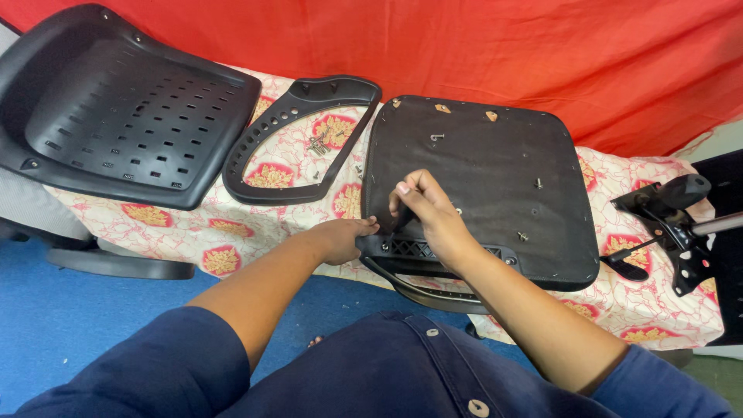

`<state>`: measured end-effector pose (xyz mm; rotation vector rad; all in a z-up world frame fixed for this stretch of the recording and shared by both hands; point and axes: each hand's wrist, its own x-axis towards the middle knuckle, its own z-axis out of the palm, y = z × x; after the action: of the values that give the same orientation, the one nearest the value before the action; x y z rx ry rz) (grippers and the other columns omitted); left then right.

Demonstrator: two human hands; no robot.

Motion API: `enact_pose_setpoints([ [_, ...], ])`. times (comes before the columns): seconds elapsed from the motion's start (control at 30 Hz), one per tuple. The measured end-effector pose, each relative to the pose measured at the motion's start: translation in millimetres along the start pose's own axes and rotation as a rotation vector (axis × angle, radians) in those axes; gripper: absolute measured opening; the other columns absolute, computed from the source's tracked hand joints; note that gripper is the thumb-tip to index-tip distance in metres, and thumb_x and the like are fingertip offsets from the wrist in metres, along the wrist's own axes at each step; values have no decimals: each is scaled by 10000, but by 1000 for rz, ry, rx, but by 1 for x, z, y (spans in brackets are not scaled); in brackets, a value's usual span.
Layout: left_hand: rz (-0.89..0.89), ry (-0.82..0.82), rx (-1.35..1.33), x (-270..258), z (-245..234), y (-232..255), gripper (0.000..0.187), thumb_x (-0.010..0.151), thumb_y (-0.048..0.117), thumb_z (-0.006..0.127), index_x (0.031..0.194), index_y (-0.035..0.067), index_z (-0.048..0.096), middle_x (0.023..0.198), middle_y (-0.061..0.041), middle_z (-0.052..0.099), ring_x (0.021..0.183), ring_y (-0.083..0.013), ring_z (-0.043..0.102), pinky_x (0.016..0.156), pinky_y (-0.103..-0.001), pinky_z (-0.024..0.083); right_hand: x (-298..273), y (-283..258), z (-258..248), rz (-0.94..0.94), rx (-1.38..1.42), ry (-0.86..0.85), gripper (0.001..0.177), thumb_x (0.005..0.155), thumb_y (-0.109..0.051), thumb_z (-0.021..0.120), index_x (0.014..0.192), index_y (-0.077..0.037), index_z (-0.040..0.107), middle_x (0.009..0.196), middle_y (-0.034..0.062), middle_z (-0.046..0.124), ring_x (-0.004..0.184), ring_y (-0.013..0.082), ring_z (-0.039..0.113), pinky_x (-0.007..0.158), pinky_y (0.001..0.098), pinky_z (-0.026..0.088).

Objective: The person disassembles an office chair by removing the base and then unscrewing the seat from the gas lift mechanism using a screwdriver. The chair parts are placed on a table.

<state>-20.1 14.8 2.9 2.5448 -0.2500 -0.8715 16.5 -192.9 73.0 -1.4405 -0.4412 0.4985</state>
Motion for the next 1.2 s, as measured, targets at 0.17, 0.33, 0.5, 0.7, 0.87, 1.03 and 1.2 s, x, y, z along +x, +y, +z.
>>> enact_pose_setpoints([
  [0.17,-24,-24,-50,-3,-4,4,769,868,62,634,1561,272,375,1692,144,207,1469,-177,404,1182,-317,375,4,4,-1,-88,34,-7,158,1011,-233,646,974,-96,578,981,-47,583,942,70,512,884,244,422],
  [0.33,-12,-6,-50,-2,-1,2,755,873,67,640,1558,253,381,1691,124,212,1481,-185,385,1191,-321,357,5,7,-3,-77,-90,14,246,1053,-277,615,1021,-43,683,948,-26,602,943,78,511,902,256,404],
  [0.5,36,19,-29,4,5,-5,764,866,85,663,1560,231,377,1687,87,219,1492,-190,365,1207,-320,327,3,0,-1,-60,-63,-51,355,1055,-348,546,1075,-44,730,979,10,681,993,99,598,974,278,449],
  [0.7,28,8,-35,6,7,-7,767,866,90,656,1562,232,368,1693,91,208,1493,-190,361,1208,-321,322,4,-6,-3,41,35,-19,273,1063,-326,473,1083,-89,608,951,33,670,935,114,583,900,293,432],
  [0.87,21,-4,-36,7,6,-8,761,868,92,646,1562,239,370,1694,94,206,1490,-189,365,1208,-325,321,4,-4,-4,42,66,-2,218,1073,-339,453,1066,-127,505,954,47,671,907,133,589,882,315,460],
  [1.03,60,22,-46,8,8,-12,767,848,80,650,1555,221,389,1689,77,233,1487,-193,379,1212,-325,326,6,-5,-1,35,79,-39,245,1067,-334,466,1043,-101,534,997,54,684,961,136,618,918,317,477],
  [1.2,38,11,-43,8,8,-11,766,853,87,641,1558,247,386,1688,98,225,1469,-202,401,1200,-334,338,4,-5,7,54,147,-63,394,1077,-371,439,921,-56,617,937,52,670,933,145,635,912,316,504],
])
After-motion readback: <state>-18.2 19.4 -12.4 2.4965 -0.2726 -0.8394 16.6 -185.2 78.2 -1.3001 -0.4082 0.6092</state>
